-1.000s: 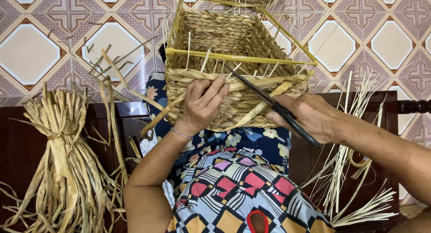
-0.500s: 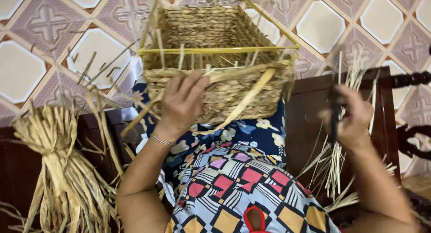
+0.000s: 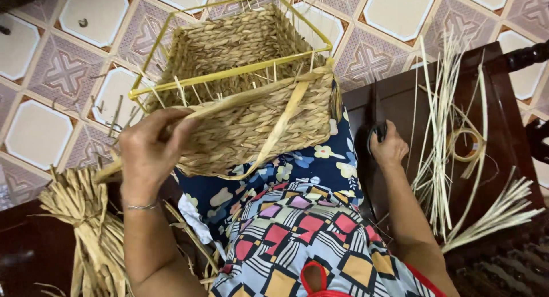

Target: The person weaves a basket by wrapping and threading dried plant fibers through a frame by hand, trimming protruding ends with scissors, and weaving additional fibers along the rim.

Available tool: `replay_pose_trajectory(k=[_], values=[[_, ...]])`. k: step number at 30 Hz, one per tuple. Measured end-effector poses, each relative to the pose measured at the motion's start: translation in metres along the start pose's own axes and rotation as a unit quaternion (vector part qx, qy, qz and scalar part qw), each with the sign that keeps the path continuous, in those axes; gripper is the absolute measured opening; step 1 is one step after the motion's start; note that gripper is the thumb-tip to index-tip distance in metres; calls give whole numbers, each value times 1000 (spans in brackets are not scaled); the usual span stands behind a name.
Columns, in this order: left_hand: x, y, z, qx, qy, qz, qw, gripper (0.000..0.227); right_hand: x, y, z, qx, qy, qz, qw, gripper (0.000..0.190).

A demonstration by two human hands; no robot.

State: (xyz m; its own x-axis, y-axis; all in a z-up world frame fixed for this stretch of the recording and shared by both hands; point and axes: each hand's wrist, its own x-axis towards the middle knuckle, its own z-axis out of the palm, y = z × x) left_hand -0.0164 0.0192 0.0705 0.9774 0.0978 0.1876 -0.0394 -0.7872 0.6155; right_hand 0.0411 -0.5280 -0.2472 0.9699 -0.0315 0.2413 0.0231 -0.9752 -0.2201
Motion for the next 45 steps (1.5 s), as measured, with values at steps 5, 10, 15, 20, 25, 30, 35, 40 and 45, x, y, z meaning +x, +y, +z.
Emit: replay_pose_trajectory(k=[5, 10, 15, 20, 25, 30, 35, 40, 45], values=[[-15, -19, -13, 70, 13, -44, 997, 16, -11, -3, -1, 12, -104, 38, 994, 61], [-27, -9, -18, 151, 65, -36, 986, 18, 18, -21, -24, -53, -154, 3, 987, 65], [-32, 16, 6, 268, 161, 147, 938, 21, 90, -148, -137, 183, 43, -198, 962, 18], [-35, 74, 48, 37, -2, 194, 980, 48, 120, -262, -221, 259, 102, -436, 856, 36], [-59, 58, 51, 71, -210, 68, 973, 49, 133, -289, -239, 247, -10, -485, 839, 57], [-83, 39, -18, 254, 44, 141, 956, 23, 137, -289, -221, 233, 8, -499, 834, 47], [-36, 60, -53, 542, 221, 159, 795, 16, 137, -288, -200, 264, 27, -484, 834, 39], [-9, 46, -28, 490, 300, 172, 800, 18, 134, -289, -203, 281, 19, -473, 835, 35], [47, 83, 28, -8, 136, 387, 912, 30, 132, -289, -208, 311, 35, -460, 831, 30]])
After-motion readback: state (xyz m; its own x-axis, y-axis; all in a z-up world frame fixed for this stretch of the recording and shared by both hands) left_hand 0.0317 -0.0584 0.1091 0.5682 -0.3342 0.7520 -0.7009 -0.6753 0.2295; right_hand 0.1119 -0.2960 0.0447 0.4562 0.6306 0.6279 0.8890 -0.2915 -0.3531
